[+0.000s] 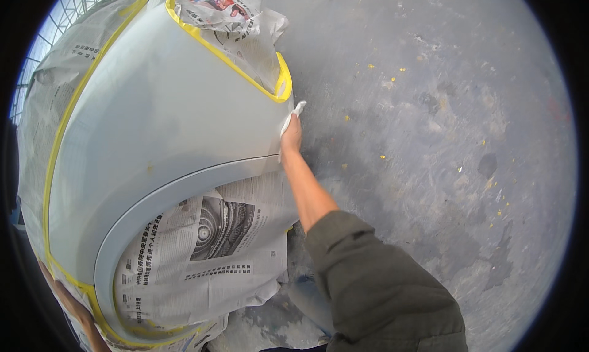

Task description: The person retrieves a white cloth, walks to a white car with masked areas, and wipes the exposed rear bumper and trunk surfaces. The person folds the cloth and continues wiping along the edges of the masking tape and newspaper.

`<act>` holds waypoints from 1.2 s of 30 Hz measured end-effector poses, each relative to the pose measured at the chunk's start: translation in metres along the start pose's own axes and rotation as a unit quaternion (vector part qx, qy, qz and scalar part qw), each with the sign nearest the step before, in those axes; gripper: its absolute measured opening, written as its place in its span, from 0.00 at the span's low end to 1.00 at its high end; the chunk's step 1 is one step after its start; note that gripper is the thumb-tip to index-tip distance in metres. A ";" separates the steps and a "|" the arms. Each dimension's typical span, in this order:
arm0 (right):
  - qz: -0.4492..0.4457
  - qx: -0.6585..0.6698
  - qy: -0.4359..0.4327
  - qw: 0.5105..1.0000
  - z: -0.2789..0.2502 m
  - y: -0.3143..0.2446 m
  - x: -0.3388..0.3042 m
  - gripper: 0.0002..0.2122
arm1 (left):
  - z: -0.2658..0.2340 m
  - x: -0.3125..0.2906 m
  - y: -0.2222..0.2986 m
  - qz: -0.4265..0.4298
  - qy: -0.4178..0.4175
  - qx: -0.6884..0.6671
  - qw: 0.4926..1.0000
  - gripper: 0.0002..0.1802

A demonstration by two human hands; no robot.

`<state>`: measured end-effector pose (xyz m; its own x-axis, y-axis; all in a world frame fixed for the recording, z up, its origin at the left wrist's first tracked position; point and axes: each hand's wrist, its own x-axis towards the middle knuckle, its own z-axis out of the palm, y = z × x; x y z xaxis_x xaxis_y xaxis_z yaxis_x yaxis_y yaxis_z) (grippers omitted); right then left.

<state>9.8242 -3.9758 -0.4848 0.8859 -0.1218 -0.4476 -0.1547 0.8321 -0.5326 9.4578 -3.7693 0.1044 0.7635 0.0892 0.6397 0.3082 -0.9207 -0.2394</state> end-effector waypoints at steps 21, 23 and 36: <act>-0.010 -0.083 0.048 0.995 -0.004 0.023 -0.071 0.31 | 0.008 0.003 0.017 0.007 0.008 0.049 0.999 0.38; 0.061 -0.041 0.033 0.997 -0.019 0.021 -0.062 0.30 | 0.010 0.003 0.021 0.007 0.005 0.050 0.999 0.38; -0.068 -0.340 0.132 0.929 -0.098 0.039 -0.033 0.15 | 0.003 0.002 0.044 0.014 0.006 0.068 0.998 0.39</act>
<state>9.7461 -3.9925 -0.5611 0.7939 -0.4034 -0.4551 -0.3688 0.2756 -0.8877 9.4748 -3.8087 0.0934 0.7669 0.0585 0.6391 0.3606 -0.8630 -0.3537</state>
